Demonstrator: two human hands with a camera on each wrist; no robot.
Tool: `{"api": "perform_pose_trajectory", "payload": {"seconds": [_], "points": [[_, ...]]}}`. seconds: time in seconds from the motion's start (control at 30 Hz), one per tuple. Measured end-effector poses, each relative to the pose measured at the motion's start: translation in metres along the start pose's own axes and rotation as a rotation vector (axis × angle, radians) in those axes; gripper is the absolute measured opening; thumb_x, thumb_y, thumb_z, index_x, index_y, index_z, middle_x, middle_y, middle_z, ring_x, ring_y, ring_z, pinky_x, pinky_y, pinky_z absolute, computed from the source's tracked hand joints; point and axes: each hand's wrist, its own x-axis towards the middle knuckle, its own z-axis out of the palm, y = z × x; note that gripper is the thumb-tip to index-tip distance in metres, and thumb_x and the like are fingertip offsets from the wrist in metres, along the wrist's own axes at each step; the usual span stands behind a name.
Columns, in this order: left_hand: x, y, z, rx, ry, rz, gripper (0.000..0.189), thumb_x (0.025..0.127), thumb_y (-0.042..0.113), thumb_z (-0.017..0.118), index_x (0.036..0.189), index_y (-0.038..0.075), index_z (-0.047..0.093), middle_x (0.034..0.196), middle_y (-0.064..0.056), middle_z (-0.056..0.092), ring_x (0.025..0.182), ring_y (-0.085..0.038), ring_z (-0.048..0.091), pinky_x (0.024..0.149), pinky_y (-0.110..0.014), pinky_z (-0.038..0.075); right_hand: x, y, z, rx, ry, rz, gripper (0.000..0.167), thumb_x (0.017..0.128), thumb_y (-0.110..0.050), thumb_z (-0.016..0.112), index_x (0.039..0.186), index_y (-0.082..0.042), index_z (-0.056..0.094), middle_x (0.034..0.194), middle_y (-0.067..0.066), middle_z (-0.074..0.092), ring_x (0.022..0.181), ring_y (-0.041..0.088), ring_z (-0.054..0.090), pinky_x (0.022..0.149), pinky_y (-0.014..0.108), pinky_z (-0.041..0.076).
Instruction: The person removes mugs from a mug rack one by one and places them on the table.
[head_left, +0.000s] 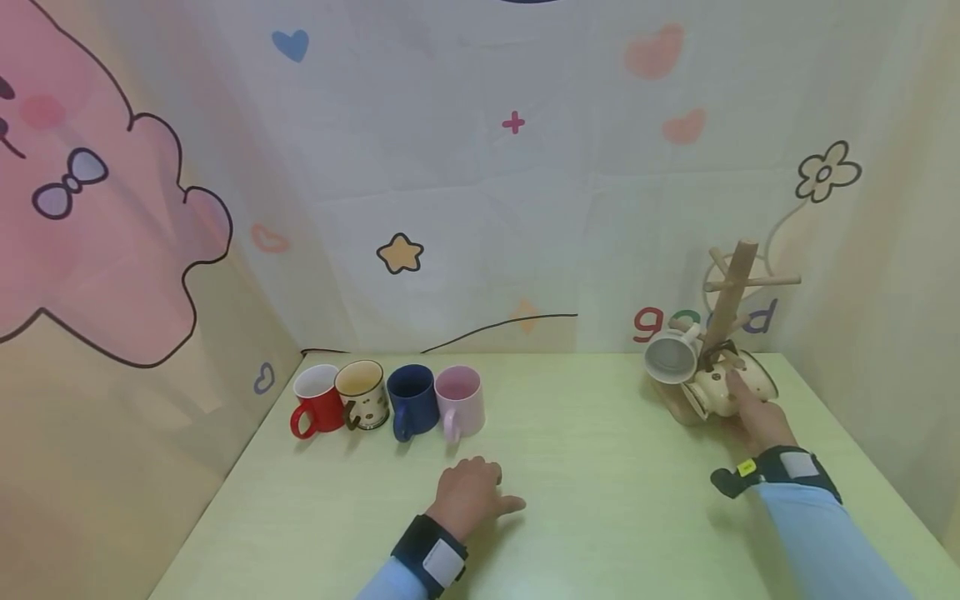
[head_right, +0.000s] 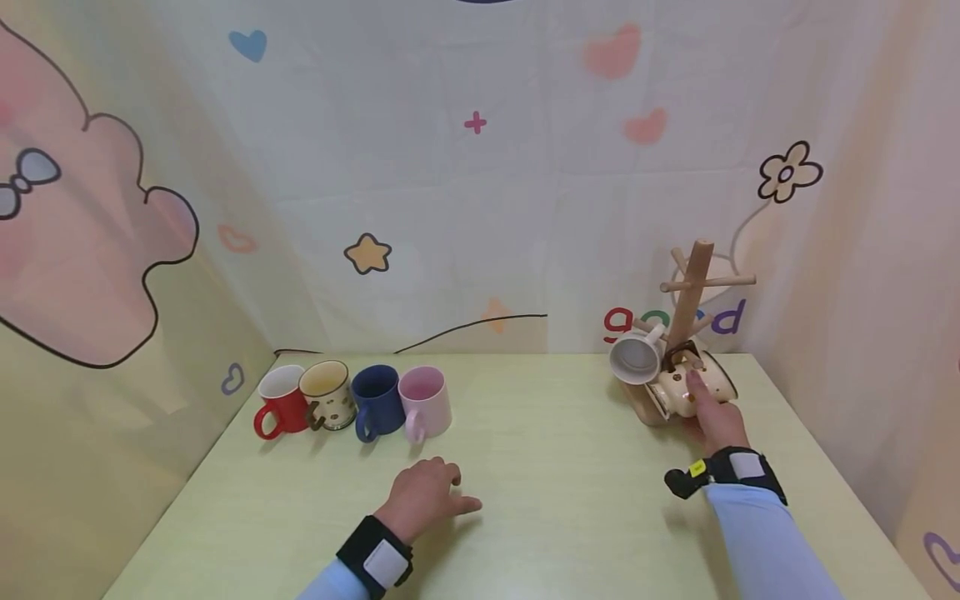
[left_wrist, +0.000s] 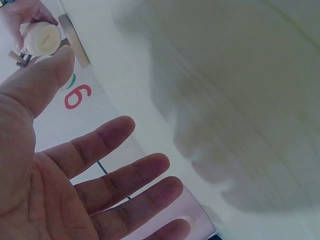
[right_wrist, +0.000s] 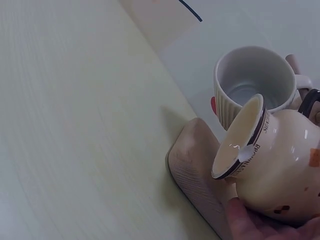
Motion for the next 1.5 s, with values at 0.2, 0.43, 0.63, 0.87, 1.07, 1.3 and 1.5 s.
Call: {"api": "perform_pose_trajectory", "payload": {"seconds": [0.2, 0.43, 0.63, 0.87, 1.07, 1.3, 1.5], "points": [[-0.001, 0.001, 0.001, -0.006, 0.002, 0.012, 0.048, 0.081, 0.056, 0.075, 0.092, 0.009, 0.071, 0.078, -0.003, 0.06, 0.07, -0.021, 0.055, 0.064, -0.039, 0.048, 0.0, 0.003, -0.001, 0.072, -0.012, 0.003, 0.118, 0.086, -0.073, 0.048, 0.154, 0.003, -0.01, 0.161, 0.025, -0.002, 0.145, 0.035, 0.018, 0.113, 0.041, 0.028], [-0.001, 0.002, 0.001, -0.001, 0.005, 0.014, 0.048, 0.081, 0.056, 0.075, 0.091, 0.009, 0.07, 0.077, -0.003, 0.059, 0.069, -0.021, 0.055, 0.063, -0.038, 0.048, -0.004, 0.002, -0.002, 0.098, -0.004, -0.006, 0.115, 0.087, -0.069, 0.052, 0.155, 0.002, -0.008, 0.161, 0.023, 0.0, 0.138, 0.032, 0.027, 0.108, 0.037, 0.034], [-0.001, 0.003, -0.001, -0.008, 0.001, 0.007, 0.048, 0.081, 0.056, 0.075, 0.091, 0.009, 0.07, 0.077, -0.003, 0.059, 0.068, -0.02, 0.053, 0.064, -0.038, 0.047, -0.01, -0.003, -0.003, 0.131, -0.031, -0.038, 0.112, 0.089, -0.064, 0.056, 0.155, 0.003, -0.006, 0.156, 0.022, 0.007, 0.123, 0.024, 0.039, 0.098, 0.03, 0.046], [-0.001, 0.007, -0.001, 0.003, 0.005, 0.014, 0.048, 0.081, 0.056, 0.075, 0.091, 0.009, 0.07, 0.077, -0.003, 0.059, 0.069, -0.021, 0.054, 0.064, -0.038, 0.048, -0.019, -0.005, -0.007, 0.114, -0.058, -0.057, 0.111, 0.088, -0.067, 0.053, 0.156, -0.001, -0.005, 0.155, 0.023, 0.008, 0.134, 0.033, 0.03, 0.105, 0.038, 0.038], [-0.002, 0.008, -0.001, 0.011, 0.015, 0.029, 0.048, 0.08, 0.056, 0.075, 0.091, 0.009, 0.07, 0.078, -0.004, 0.06, 0.069, -0.022, 0.056, 0.063, -0.039, 0.048, -0.028, -0.003, -0.011, 0.109, -0.08, -0.083, 0.109, 0.09, -0.064, 0.053, 0.156, 0.0, -0.003, 0.148, 0.021, 0.017, 0.133, 0.035, 0.03, 0.106, 0.04, 0.035], [-0.001, 0.008, 0.002, 0.01, 0.023, 0.036, 0.048, 0.08, 0.056, 0.075, 0.09, 0.01, 0.07, 0.076, -0.003, 0.06, 0.067, -0.021, 0.055, 0.062, -0.038, 0.047, -0.037, -0.001, -0.015, 0.101, -0.068, -0.103, 0.107, 0.089, -0.064, 0.055, 0.157, -0.001, 0.001, 0.138, 0.014, 0.027, 0.127, 0.029, 0.037, 0.104, 0.037, 0.038], [0.001, 0.009, 0.003, 0.0, 0.002, 0.025, 0.049, 0.08, 0.057, 0.075, 0.091, 0.01, 0.07, 0.077, -0.004, 0.061, 0.068, -0.022, 0.055, 0.064, -0.039, 0.048, -0.05, 0.002, -0.016, 0.066, -0.034, -0.137, 0.106, 0.091, -0.064, 0.053, 0.157, 0.0, 0.001, 0.148, 0.019, 0.022, 0.128, 0.029, 0.037, 0.098, 0.03, 0.046]]}}
